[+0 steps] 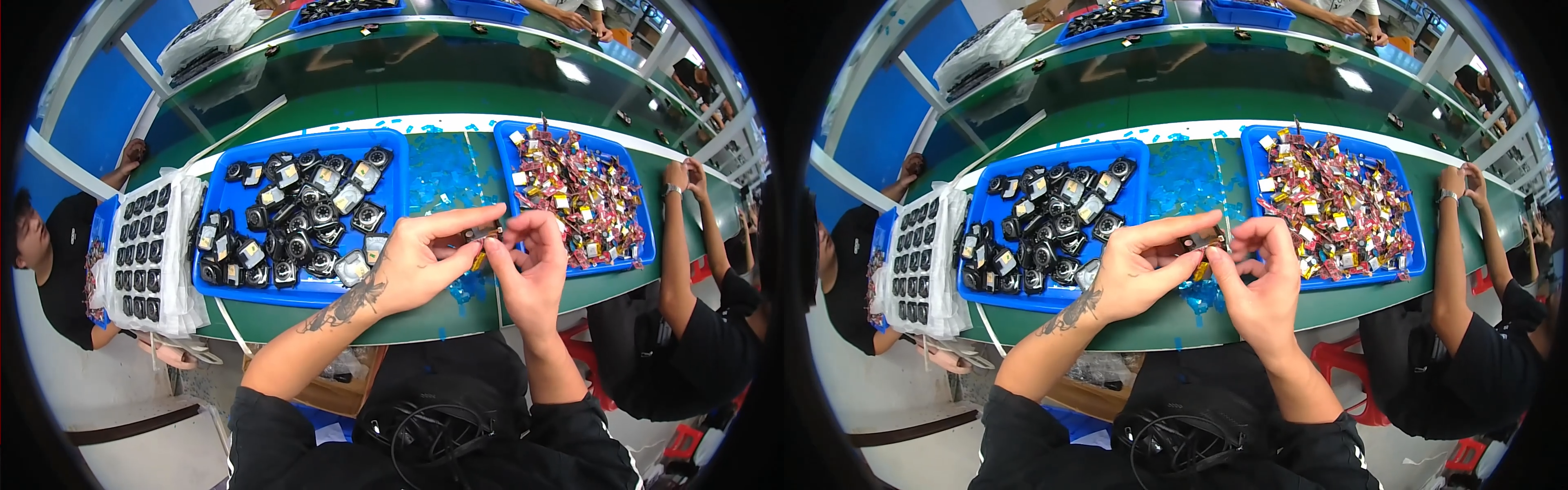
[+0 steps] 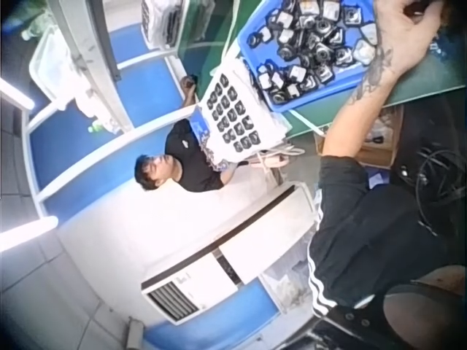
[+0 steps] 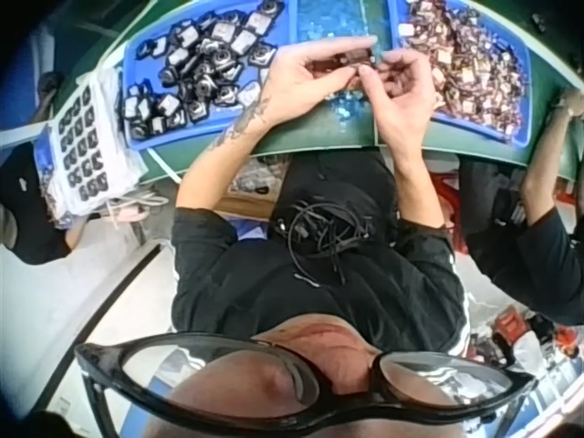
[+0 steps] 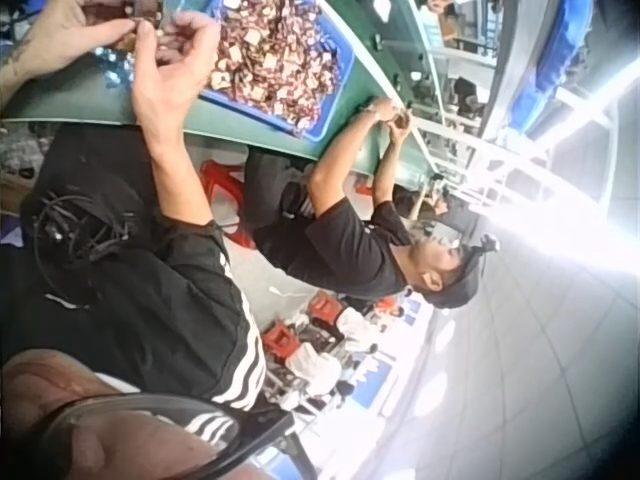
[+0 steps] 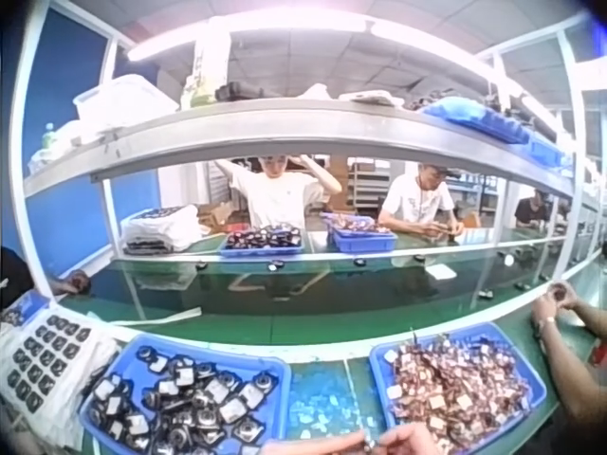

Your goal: Assembling small electronic components into a larger housing on a factory assembly line.

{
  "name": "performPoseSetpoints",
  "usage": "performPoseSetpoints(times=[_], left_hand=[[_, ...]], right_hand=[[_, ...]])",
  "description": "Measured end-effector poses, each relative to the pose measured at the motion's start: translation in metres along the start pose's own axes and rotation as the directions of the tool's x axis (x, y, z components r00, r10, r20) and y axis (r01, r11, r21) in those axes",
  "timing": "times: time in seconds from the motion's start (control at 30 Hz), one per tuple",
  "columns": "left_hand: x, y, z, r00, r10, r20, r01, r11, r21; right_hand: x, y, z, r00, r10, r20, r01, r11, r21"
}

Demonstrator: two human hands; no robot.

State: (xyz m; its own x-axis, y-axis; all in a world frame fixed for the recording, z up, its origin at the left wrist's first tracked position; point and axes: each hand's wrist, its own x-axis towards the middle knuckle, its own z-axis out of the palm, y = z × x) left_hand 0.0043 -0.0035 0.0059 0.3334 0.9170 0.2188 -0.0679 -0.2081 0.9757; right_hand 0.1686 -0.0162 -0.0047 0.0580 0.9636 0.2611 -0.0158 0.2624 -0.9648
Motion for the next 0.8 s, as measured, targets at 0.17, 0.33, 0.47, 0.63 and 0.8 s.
performPoseSetpoints(times=[0.17, 0.33, 0.47, 0.63, 0.8], left_hand=[[-0.001, 0.002, 0.006, 0.996, -0.074, -0.038, 0.071, 0.993, -0.090], [-0.003, -0.016, 0.007, 0.995, 0.056, -0.082, -0.052, 0.997, 0.052], [-0.002, -0.009, 0.006, 0.990, -0.031, -0.135, 0.022, 0.998, -0.066], [0.006, 0.005, -0.008, 0.987, -0.086, -0.137, 0.075, 0.994, -0.083], [0.009, 0.007, -0.037, 0.985, -0.111, -0.135, 0.104, 0.993, -0.056]], right_hand=[[0.001, 0.004, -0.003, 0.997, 0.014, 0.072, -0.008, 0.997, -0.078], [0.004, 0.003, 0.002, 0.992, 0.019, 0.125, -0.002, 0.991, -0.137], [0.012, -0.005, 0.007, 0.975, 0.109, 0.194, -0.094, 0.992, -0.087], [0.046, -0.020, 0.000, 0.926, 0.163, 0.339, -0.121, 0.983, -0.141], [0.071, -0.028, 0.018, 0.897, 0.185, 0.402, -0.141, 0.981, -0.136]])
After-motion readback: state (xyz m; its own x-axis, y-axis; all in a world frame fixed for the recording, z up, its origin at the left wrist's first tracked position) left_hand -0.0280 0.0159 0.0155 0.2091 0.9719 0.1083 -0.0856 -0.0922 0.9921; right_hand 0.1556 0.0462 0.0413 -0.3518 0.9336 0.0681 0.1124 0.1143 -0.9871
